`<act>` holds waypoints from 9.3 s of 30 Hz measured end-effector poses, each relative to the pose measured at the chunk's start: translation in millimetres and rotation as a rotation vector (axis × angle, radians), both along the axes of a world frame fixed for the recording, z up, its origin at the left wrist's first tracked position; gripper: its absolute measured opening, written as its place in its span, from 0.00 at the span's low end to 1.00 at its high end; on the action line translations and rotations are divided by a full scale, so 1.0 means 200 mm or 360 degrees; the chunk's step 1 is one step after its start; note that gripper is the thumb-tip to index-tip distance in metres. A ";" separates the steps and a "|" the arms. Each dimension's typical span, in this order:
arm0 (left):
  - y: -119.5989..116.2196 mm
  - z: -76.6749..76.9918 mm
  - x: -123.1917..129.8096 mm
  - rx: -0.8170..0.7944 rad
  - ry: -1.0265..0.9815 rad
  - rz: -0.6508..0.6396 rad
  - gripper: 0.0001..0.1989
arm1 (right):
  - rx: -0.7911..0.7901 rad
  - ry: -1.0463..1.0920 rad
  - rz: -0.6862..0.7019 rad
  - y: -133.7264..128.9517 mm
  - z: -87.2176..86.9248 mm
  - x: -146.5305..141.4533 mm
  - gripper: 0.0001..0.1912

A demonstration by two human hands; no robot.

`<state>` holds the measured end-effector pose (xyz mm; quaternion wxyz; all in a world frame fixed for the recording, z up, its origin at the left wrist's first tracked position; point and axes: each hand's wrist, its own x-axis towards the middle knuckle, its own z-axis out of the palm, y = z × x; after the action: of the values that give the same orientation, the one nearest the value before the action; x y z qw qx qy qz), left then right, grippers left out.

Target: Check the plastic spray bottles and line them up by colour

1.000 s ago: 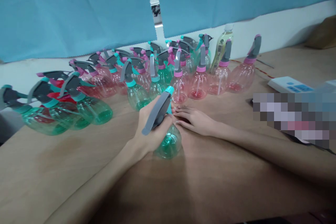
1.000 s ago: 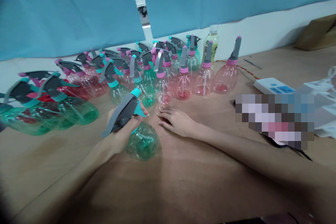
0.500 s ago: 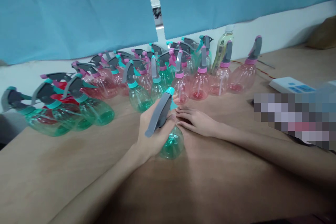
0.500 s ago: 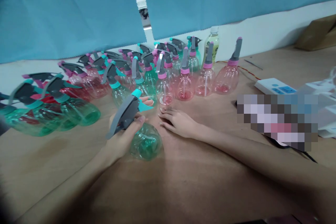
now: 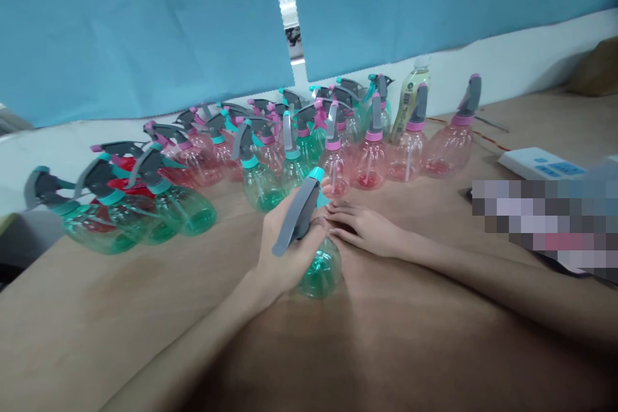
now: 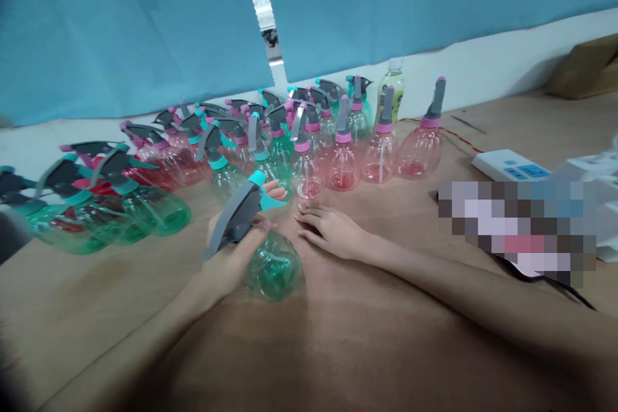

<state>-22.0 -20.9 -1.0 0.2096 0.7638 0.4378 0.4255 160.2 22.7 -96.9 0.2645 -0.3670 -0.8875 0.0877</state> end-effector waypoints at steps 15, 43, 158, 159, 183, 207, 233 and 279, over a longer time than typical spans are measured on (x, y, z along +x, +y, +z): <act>0.08 0.01 -0.06 -0.0037 -0.0103 -0.0046 0.20 | -0.0019 -0.0018 -0.0010 0.01 -0.02 0.00 0.21; 0.12 0.01 -0.09 -0.0113 -0.0119 -0.0094 0.19 | -0.0061 -0.0045 -0.0032 0.00 -0.02 0.01 0.22; 0.12 0.09 -0.14 -0.0057 -0.0013 -0.0114 0.06 | -0.0124 -0.0038 0.0006 0.00 -0.02 0.02 0.22; 0.12 0.09 -0.14 -0.0055 -0.0013 -0.0117 0.06 | -0.0126 -0.0044 0.0003 0.00 -0.02 0.02 0.22; 0.11 0.05 -0.13 -0.0125 -0.0085 -0.0047 0.20 | -0.0099 -0.0029 0.0007 0.00 -0.02 0.02 0.21; -0.09 -0.02 -0.44 0.0080 -0.0377 0.0271 0.24 | -0.0209 0.0205 0.0410 -0.25 0.36 -0.45 0.33; -0.02 -0.24 -0.99 0.0026 -0.0211 0.0714 0.17 | 0.0070 0.0079 -0.0171 0.23 0.37 -0.97 0.37; -0.04 -0.32 -0.90 -0.0331 -0.0044 0.0522 0.12 | -0.0062 0.0426 -0.0535 0.24 0.35 -0.69 0.37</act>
<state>-202.1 -29.9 -64.9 0.2213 0.6505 0.5951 0.4169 22.8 70.8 -26.1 0.3838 -0.5001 -0.7688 0.1075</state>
